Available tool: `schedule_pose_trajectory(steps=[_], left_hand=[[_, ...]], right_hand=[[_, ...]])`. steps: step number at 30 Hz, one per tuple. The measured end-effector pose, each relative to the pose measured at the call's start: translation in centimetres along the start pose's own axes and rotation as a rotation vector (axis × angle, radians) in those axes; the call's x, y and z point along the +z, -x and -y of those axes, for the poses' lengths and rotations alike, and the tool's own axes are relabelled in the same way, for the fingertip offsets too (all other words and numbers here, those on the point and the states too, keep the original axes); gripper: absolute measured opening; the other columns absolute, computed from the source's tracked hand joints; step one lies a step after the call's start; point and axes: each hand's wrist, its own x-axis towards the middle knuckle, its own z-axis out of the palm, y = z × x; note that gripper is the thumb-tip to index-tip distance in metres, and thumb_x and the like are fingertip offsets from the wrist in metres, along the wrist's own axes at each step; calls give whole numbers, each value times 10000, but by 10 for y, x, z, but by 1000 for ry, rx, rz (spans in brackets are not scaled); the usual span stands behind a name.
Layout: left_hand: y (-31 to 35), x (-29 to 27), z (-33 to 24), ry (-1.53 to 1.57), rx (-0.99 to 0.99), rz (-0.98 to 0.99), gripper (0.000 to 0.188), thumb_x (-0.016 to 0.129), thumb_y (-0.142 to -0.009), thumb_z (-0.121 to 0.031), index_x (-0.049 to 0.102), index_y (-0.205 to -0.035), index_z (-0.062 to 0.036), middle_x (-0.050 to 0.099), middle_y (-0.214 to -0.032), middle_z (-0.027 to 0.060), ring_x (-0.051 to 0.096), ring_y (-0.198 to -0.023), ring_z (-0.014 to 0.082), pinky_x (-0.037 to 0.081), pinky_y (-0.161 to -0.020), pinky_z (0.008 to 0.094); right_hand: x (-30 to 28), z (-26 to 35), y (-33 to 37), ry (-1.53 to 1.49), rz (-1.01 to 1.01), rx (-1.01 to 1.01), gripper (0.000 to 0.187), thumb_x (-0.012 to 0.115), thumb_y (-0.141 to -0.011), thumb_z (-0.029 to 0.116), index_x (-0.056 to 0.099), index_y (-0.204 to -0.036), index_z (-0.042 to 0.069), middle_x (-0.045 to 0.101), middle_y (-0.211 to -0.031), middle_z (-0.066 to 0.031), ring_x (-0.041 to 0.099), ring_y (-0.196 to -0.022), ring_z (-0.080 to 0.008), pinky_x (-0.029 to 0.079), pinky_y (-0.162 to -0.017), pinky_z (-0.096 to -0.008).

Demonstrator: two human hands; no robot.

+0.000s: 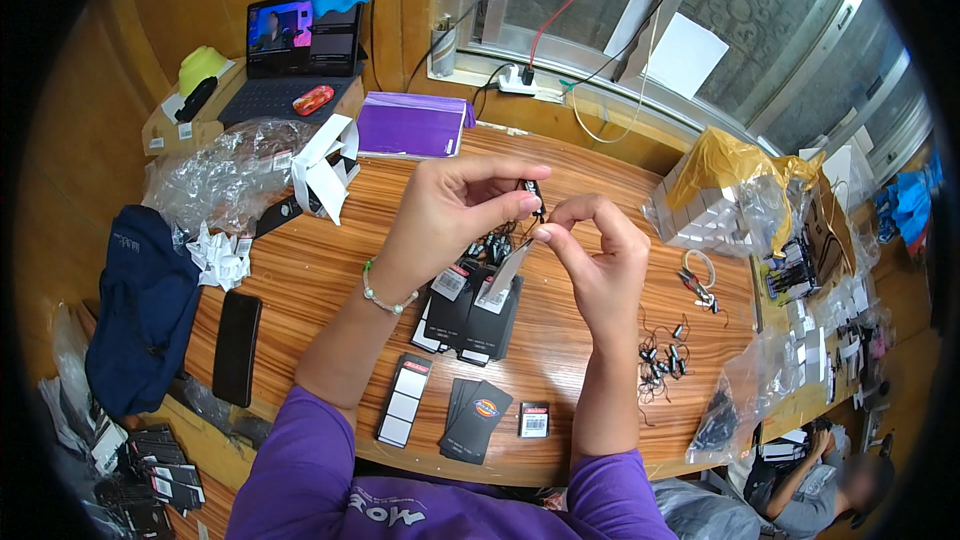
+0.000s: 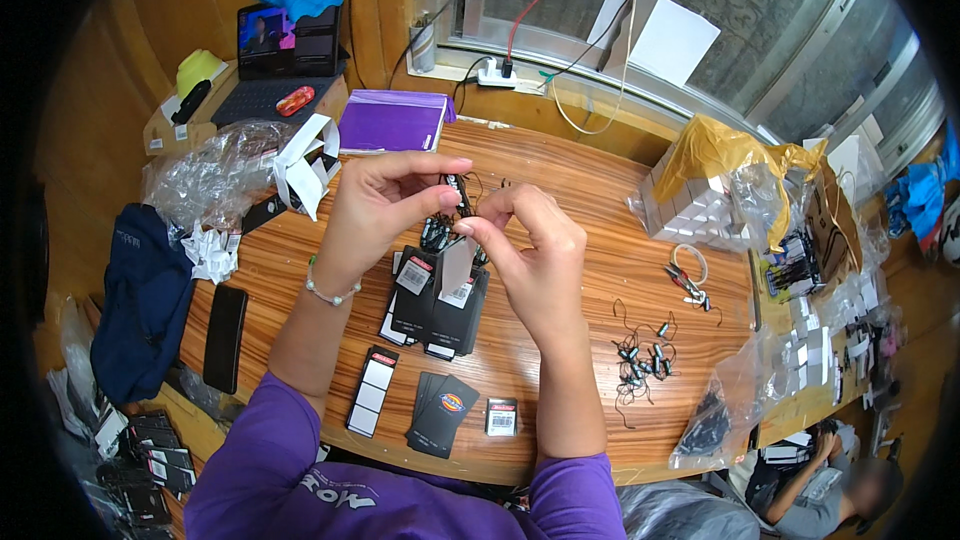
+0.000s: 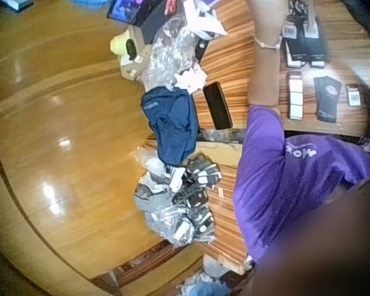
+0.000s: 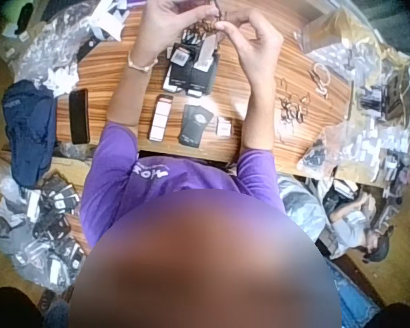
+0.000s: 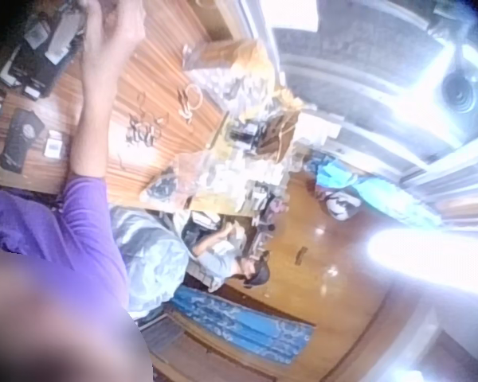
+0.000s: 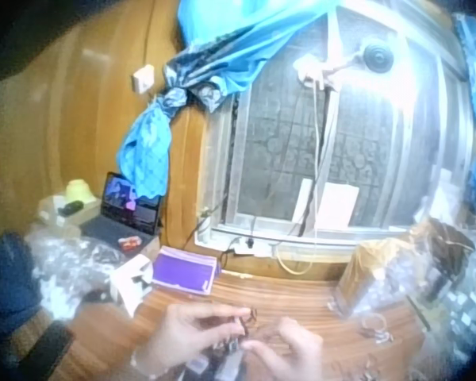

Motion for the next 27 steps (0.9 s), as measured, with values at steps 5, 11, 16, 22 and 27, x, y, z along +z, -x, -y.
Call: schedule_pose_trajectory(steps=[5, 11, 16, 22, 27], left_hand=[[-1, -4, 0, 84, -58, 62, 236, 654, -782, -19, 643, -1017, 0, 665, -826, 54, 607, -727, 64, 496, -662, 196], [0, -7, -6, 66, -73, 78, 222, 652, -779, -13, 650, -1001, -3, 665, -815, 53, 611, -698, 71, 498, -637, 195], [0, -8, -6, 154, -107, 132, 225, 673, -761, -28, 651, -983, -2, 651, -823, 43, 598, -690, 67, 485, -629, 186], [2, -8, -8, 212, -138, 163, 220, 668, -767, -24, 655, -985, -2, 655, -768, 45, 610, -672, 72, 478, -603, 184], [4, -3, -12, 226, -184, 192, 246, 695, -740, -26, 651, -981, -1, 655, -828, 46, 606, -713, 64, 486, -636, 183]], right_hand=[[-1, 2, 0, -8, 27, -82, 142, 722, -677, 70, 592, -696, 13, 586, -669, -60, 551, -636, -189, 421, -611, -289], [-1, 1, 0, -20, 47, -137, 143, 726, -673, 71, 598, -709, 17, 591, -679, -64, 555, -643, -194, 423, -617, -294], [-1, 4, 2, -95, 45, -108, 160, 723, -686, 66, 600, -770, 7, 618, -715, -70, 601, -687, -186, 461, -628, -278], [-3, 6, 4, -205, 87, -69, 176, 718, -704, 62, 591, -809, -1, 634, -750, -77, 628, -705, -182, 479, -635, -263], [-6, 2, 6, -203, 82, -63, 181, 722, -701, 61, 574, -786, 4, 628, -743, -78, 619, -689, -175, 474, -624, -265]])
